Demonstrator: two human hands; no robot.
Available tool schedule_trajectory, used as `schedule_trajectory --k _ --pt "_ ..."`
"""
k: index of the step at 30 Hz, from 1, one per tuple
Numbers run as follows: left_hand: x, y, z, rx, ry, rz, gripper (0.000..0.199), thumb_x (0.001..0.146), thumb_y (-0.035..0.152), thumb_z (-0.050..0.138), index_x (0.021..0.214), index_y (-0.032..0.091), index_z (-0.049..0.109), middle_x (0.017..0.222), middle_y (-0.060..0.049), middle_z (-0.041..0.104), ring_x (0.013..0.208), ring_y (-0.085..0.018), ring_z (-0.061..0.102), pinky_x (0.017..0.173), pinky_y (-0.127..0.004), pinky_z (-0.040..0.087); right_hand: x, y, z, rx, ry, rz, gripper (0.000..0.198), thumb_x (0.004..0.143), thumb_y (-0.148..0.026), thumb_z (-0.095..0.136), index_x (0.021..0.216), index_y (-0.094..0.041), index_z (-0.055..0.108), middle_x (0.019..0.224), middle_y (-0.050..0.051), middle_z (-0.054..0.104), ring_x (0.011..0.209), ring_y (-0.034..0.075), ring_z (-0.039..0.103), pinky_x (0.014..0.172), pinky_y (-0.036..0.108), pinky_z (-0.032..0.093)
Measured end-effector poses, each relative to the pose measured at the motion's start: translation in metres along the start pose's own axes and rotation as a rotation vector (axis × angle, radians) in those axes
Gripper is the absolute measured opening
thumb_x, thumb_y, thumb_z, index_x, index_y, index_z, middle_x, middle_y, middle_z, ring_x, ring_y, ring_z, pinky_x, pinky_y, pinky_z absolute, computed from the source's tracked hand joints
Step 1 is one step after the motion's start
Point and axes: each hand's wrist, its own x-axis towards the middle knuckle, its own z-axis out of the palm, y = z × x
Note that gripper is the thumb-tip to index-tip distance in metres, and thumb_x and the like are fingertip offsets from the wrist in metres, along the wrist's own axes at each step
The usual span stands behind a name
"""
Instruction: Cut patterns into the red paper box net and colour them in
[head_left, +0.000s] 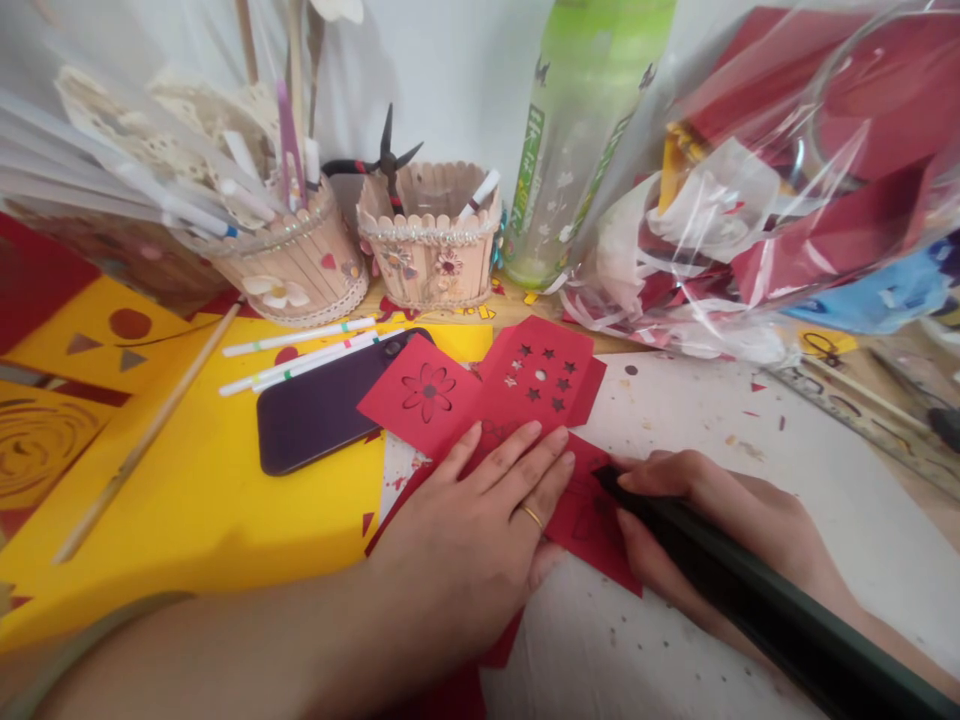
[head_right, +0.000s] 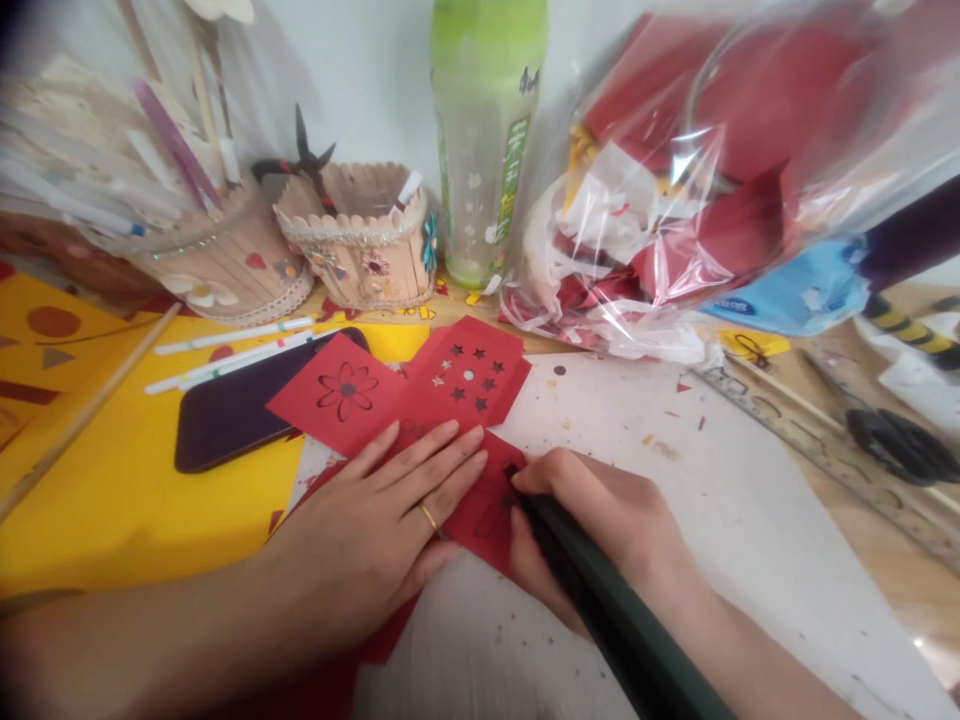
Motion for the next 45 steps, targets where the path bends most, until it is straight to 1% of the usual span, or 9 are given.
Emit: schedule_trajectory --k 3,6,13,20,26,34,40,45 --pt "-0.0002 0.0003 0.0005 -0.003 -0.006 -0.005 0.049 0.099 0.037 0.017 0.14 0.013 0.026 0.148 -0.003 0.024 0.136 -0.02 0.023 0.104 -0.044 0.033 0.0001 -0.0001 -0.0003 0.0 -0.001 -0.005 0.015 0.076 -0.014 0.054 0.084 -0.025 0.048 0.072 0.001 0.068 0.066 0.018 0.069 0.048 0.024 0.049" --pt "-0.0009 0.0007 0.0012 -0.006 -0.01 -0.006 0.049 0.099 0.037 0.019 0.141 0.013 0.024 0.148 -0.004 0.024 0.137 -0.02 0.021 0.104 -0.044 0.032 0.0001 -0.0004 -0.0008 0.004 -0.001 -0.006 0.016 0.076 -0.014 0.054 0.084 -0.026 0.048 0.069 0.0 0.067 0.065 0.019 0.069 0.048 0.025 0.05" --pt "-0.0015 0.0008 0.003 0.025 0.035 -0.005 0.048 0.099 0.036 0.014 0.14 0.013 0.027 0.148 -0.003 0.024 0.136 -0.019 0.024 0.104 -0.043 0.032 -0.0012 -0.0003 -0.0021 0.016 -0.027 0.0 0.017 0.075 -0.013 0.054 0.084 -0.026 0.047 0.073 0.002 0.068 0.073 0.02 0.071 0.052 0.025 0.051" --pt "-0.0008 0.0006 0.0026 0.018 0.021 -0.011 0.048 0.099 0.036 0.016 0.14 0.013 0.026 0.148 -0.004 0.023 0.137 -0.019 0.022 0.105 -0.043 0.031 -0.0012 0.0014 -0.0024 0.006 -0.021 -0.023 0.015 0.075 -0.014 0.052 0.084 -0.026 0.047 0.071 0.002 0.068 0.071 0.02 0.071 0.051 0.025 0.052" --pt "-0.0007 0.0012 0.0016 0.012 0.016 -0.007 0.048 0.099 0.036 0.016 0.14 0.013 0.027 0.148 -0.004 0.024 0.136 -0.019 0.023 0.104 -0.043 0.033 -0.0024 0.003 -0.005 -0.02 -0.047 -0.062 0.017 0.074 -0.013 0.053 0.084 -0.025 0.045 0.068 0.003 0.066 0.068 0.021 0.071 0.047 0.025 0.051" --pt "-0.001 0.0013 0.0017 0.017 0.021 -0.005 0.048 0.099 0.035 0.018 0.14 0.012 0.027 0.148 -0.004 0.024 0.137 -0.02 0.022 0.104 -0.043 0.032 -0.0014 -0.0003 -0.0052 -0.011 -0.05 -0.039 0.019 0.074 -0.012 0.051 0.084 -0.027 0.044 0.067 0.003 0.067 0.071 0.023 0.071 0.042 0.026 0.048" --pt "-0.0015 0.0013 0.0017 0.03 0.026 -0.007 0.048 0.1 0.034 0.014 0.14 0.013 0.027 0.148 -0.004 0.024 0.136 -0.019 0.023 0.104 -0.043 0.032 -0.0021 -0.0009 -0.0052 0.002 -0.048 -0.018 0.019 0.074 -0.014 0.051 0.084 -0.029 0.044 0.068 0.003 0.068 0.071 0.023 0.071 0.044 0.027 0.049" --pt "-0.0008 0.0008 0.0021 0.029 0.037 0.002 0.048 0.099 0.034 0.015 0.139 0.012 0.028 0.147 -0.005 0.026 0.135 -0.02 0.025 0.103 -0.043 0.034 -0.0027 -0.0005 -0.0049 0.009 -0.052 -0.004 0.018 0.074 -0.014 0.051 0.083 -0.028 0.044 0.067 0.002 0.068 0.073 0.023 0.071 0.045 0.025 0.048"
